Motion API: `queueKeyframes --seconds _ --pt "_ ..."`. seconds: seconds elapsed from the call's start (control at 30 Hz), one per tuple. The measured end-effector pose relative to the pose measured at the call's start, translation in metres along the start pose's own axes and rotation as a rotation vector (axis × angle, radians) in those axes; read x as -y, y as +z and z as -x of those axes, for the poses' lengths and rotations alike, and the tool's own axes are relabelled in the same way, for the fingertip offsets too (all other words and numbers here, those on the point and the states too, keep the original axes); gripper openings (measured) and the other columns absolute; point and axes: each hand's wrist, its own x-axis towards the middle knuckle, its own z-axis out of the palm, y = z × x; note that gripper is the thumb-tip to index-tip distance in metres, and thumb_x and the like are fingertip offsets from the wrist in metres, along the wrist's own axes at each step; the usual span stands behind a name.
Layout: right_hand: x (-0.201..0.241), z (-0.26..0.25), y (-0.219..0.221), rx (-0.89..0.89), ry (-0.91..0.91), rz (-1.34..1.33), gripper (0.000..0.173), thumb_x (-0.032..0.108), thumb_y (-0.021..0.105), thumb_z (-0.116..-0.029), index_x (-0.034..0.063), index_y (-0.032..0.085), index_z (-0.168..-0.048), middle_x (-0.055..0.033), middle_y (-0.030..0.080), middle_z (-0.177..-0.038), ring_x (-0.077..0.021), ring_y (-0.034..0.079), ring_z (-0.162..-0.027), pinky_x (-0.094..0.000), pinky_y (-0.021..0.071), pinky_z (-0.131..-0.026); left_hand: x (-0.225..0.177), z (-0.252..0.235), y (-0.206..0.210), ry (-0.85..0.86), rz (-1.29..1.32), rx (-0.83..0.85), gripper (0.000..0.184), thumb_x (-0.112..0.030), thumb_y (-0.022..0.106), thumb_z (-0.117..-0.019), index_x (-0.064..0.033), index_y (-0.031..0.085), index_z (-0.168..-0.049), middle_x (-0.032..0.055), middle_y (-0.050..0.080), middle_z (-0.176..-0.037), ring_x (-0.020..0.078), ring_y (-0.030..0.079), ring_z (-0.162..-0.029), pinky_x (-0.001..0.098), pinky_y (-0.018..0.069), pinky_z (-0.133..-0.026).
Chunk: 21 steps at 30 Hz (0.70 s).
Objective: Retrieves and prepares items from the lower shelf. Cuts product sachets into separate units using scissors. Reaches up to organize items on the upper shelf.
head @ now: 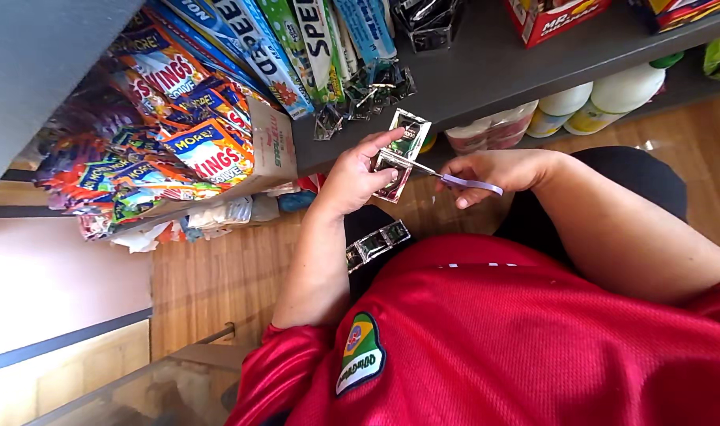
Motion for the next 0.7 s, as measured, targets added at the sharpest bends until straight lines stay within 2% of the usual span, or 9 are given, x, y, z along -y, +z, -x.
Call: queueKeyframes --seconds 0.3,0.43,0.57,0.7 --pt "-0.0036 -0.0025 0.0005 -0.016 -0.032 -0.007 0.031 -0.001 0.074 -0.0852 0.0034 0.064 -0.114 0.0021 0.061 -0.073 -0.0013 0.051 -0.055 -0.0159 0.0425 -0.051 -0.0010 -0.0003 -0.0017 0.006 -0.003 0.006 0.062 0.018 0.063 -0.0828 0.0016 0.055 -0.142 0.0140 0.052 -0.147 0.0147 0.061 -0.123 0.0293 0.0551 -0.099" --pt "-0.0051 -0.0036 0.0009 -0.017 -0.041 -0.003 0.031 -0.004 0.076 -0.0840 0.0036 0.065 -0.113 0.0024 0.061 -0.071 -0.0011 0.051 -0.053 -0.0155 0.0423 -0.049 -0.0019 0.0005 -0.0022 -0.024 0.107 0.024 0.066 0.019 0.060 -0.0830 0.0024 0.049 -0.146 0.0120 0.056 -0.144 0.0127 0.065 -0.115 0.0294 0.0565 -0.096" --pt "-0.0046 -0.0040 0.0036 -0.020 -0.041 -0.017 0.032 -0.002 0.074 -0.0842 0.0032 0.065 -0.114 0.0018 0.062 -0.073 -0.0021 0.053 -0.056 -0.0162 0.0447 -0.052 0.0004 0.0000 -0.0025 -0.077 0.208 0.039 0.073 0.018 0.059 -0.0831 0.0003 0.041 -0.151 0.0116 0.060 -0.139 0.0127 0.067 -0.110 0.0300 0.0572 -0.094" --pt "-0.0045 -0.0039 0.0068 -0.023 -0.056 -0.032 0.033 0.002 0.074 -0.0839 0.0033 0.063 -0.115 0.0023 0.061 -0.074 -0.0022 0.054 -0.059 -0.0167 0.0461 -0.055 0.0075 -0.0010 0.0013 -0.106 0.296 0.050 0.076 0.016 0.062 -0.0807 -0.0015 0.040 -0.151 0.0100 0.063 -0.132 0.0127 0.068 -0.107 0.0305 0.0576 -0.092"
